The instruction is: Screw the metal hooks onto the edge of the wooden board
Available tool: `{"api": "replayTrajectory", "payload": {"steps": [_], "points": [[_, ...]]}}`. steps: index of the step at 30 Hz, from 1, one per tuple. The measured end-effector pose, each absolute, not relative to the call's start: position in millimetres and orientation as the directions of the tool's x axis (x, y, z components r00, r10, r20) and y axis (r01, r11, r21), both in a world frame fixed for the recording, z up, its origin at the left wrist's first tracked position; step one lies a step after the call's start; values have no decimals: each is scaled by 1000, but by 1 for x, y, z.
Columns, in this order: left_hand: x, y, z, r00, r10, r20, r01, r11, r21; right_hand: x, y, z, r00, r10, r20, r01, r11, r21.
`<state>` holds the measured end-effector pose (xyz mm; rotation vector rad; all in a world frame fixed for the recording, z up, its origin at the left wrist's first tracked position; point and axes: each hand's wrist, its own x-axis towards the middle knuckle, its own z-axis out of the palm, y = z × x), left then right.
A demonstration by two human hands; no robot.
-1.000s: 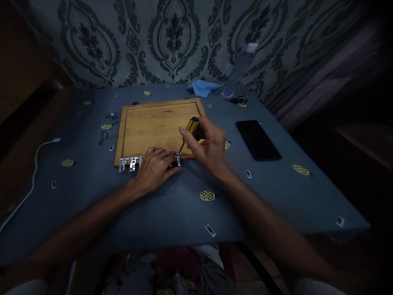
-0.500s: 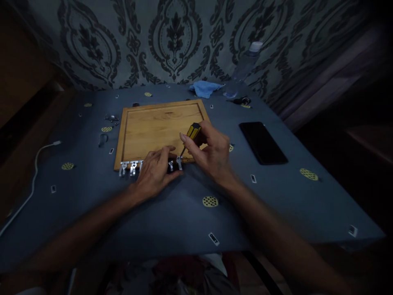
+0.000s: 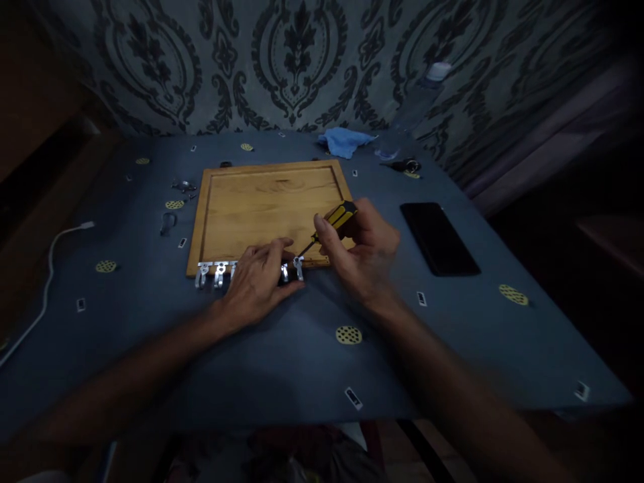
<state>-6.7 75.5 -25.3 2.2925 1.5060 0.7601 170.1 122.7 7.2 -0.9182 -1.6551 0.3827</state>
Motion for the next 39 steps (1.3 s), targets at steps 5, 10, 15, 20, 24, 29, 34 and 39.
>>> {"api": "replayTrajectory", "payload": {"steps": [5,10,15,20,24,29,34,39], "points": [[-7,75,-26,314,908,279,766,-415,491,169,122,6,-66,764,642,364,617,-697],[-6,75,-26,313,911,270,767,-410,493,169,123,5,-66,781,621,362,599,-714],[-7,75,-26,314,909,275,762,-414,497,173,126,9,-155,788,596,331,609,-720],[-6,76,-25,309,916,256,773,-399,494,178,128,16,-256,816,518,252,574,-779],[-6,75,-24,307,917,254,775,-396,493,181,129,21,-323,823,467,173,536,-826],[-6,76,-25,303,915,267,774,-400,491,184,131,24,-368,817,444,157,525,-836],[-6,76,-26,320,903,286,767,-424,481,182,130,20,-316,813,489,250,569,-783],[-6,76,-26,329,899,289,759,-434,486,178,129,13,-243,805,541,303,593,-746]]}}
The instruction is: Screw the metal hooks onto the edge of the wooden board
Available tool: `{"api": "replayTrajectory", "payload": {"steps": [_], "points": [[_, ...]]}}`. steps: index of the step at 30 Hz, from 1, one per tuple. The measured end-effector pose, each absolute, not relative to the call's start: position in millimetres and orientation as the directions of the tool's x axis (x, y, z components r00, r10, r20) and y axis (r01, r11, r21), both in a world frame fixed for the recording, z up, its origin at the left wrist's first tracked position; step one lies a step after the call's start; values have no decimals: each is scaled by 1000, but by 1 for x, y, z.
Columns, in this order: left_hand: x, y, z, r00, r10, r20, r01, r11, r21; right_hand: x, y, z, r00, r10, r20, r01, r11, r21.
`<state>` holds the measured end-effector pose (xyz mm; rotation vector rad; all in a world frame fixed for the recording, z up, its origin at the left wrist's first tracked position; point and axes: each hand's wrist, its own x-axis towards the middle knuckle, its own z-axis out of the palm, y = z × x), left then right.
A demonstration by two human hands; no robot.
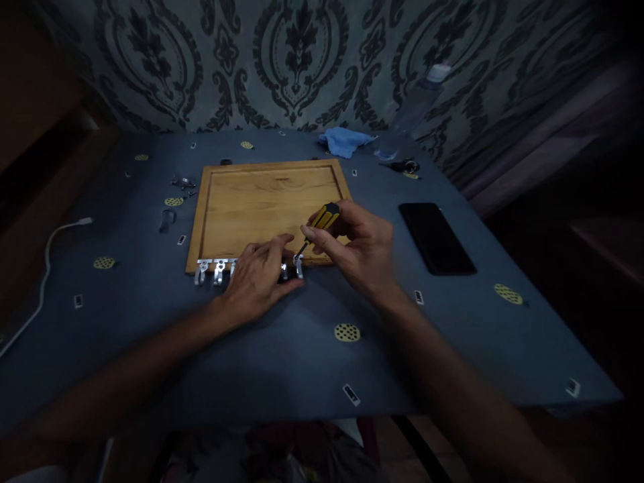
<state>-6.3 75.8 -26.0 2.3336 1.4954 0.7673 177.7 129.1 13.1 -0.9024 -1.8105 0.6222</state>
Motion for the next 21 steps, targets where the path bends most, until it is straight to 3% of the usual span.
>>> {"api": "replayTrajectory", "payload": {"steps": [6,14,21], "points": [[-7,76,-27,339,893,295,743,-447,499,172,127,9,-145,768,624,369,627,-686],[-6,75,-26,332,895,297,757,-440,482,172,121,7,21,741,671,329,629,-705],[-6,75,-26,327,900,289,774,-430,465,173,123,8,-62,760,646,363,620,-695]]}}
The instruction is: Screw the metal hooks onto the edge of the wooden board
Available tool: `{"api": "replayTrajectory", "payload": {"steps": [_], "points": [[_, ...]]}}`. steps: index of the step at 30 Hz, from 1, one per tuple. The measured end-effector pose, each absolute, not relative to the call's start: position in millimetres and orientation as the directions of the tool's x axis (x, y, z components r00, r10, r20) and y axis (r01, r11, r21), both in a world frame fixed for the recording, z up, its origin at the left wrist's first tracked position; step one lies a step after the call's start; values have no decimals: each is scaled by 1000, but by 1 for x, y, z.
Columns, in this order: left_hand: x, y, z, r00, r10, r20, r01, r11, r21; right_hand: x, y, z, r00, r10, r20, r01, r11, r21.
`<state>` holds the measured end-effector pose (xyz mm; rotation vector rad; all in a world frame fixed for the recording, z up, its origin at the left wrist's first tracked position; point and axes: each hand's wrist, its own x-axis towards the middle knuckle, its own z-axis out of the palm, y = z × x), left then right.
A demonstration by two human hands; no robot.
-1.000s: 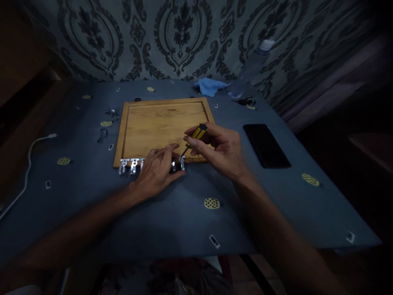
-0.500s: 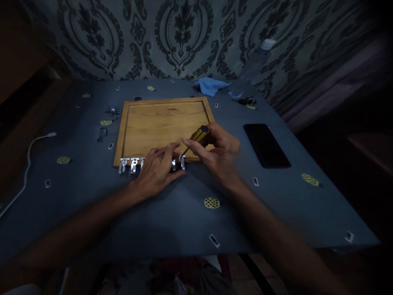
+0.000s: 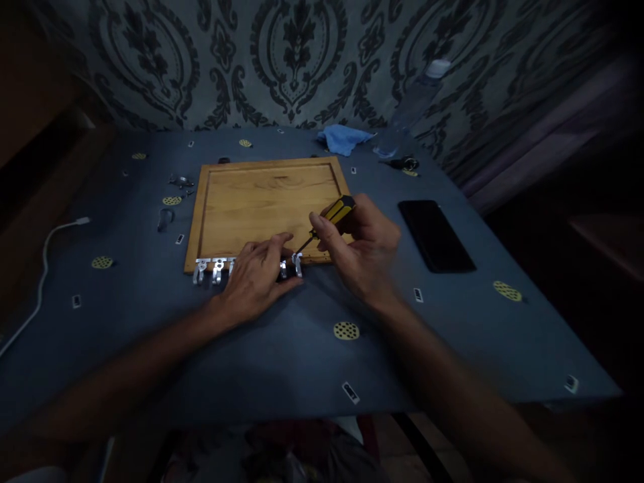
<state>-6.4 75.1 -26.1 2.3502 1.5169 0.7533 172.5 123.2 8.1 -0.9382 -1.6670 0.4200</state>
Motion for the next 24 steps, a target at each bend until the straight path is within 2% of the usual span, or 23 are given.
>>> {"api": "replayTrajectory", "payload": {"steps": [13,24], "points": [[-7,76,-29,338,890,305,768,-448,458,171,125,7,-110,800,590,319,590,-741],[-6,75,-26,332,895,298,784,-437,441,179,132,15,-233,814,532,274,580,-767]]}}
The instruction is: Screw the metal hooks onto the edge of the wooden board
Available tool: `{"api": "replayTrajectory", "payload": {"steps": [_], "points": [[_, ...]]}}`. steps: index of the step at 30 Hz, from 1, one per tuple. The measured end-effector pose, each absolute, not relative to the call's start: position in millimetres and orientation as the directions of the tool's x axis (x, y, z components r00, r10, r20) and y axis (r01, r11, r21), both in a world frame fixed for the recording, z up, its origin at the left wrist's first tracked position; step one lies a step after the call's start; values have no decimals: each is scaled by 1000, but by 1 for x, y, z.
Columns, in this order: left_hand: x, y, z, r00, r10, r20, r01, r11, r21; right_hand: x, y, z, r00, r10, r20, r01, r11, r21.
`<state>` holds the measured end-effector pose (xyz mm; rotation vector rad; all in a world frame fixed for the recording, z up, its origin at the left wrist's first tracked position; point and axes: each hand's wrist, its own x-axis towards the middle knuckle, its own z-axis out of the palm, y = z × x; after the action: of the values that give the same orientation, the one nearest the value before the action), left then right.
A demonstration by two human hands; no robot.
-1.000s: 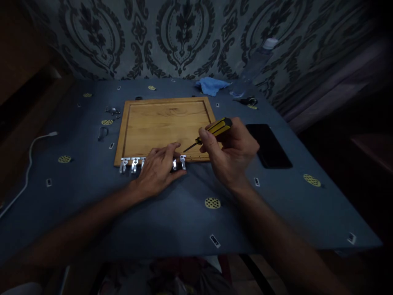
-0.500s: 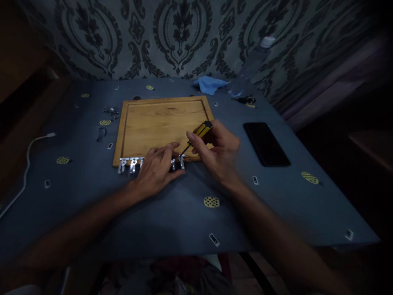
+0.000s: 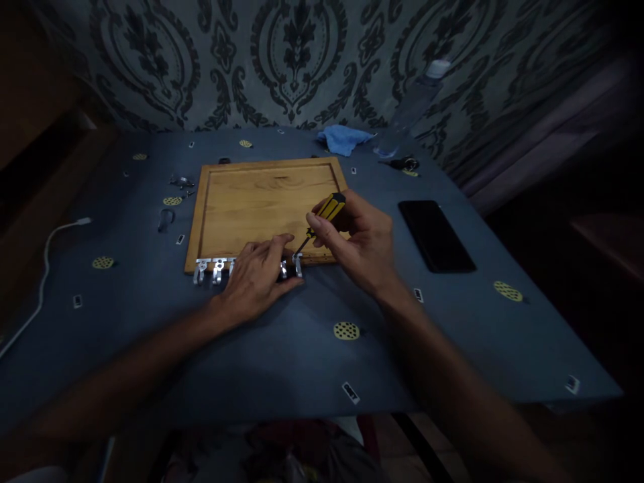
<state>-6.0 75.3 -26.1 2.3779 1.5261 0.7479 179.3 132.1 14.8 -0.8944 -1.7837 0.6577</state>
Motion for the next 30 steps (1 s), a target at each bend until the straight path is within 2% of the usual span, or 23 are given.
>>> {"api": "replayTrajectory", "payload": {"steps": [10,30], "points": [[-7,76,-27,344,895,284,781,-440,442,182,132,14,-236,815,530,298,579,-759],[-6,75,-27,336,890,308,785,-445,430,183,130,23,-362,776,517,249,615,-749]]}}
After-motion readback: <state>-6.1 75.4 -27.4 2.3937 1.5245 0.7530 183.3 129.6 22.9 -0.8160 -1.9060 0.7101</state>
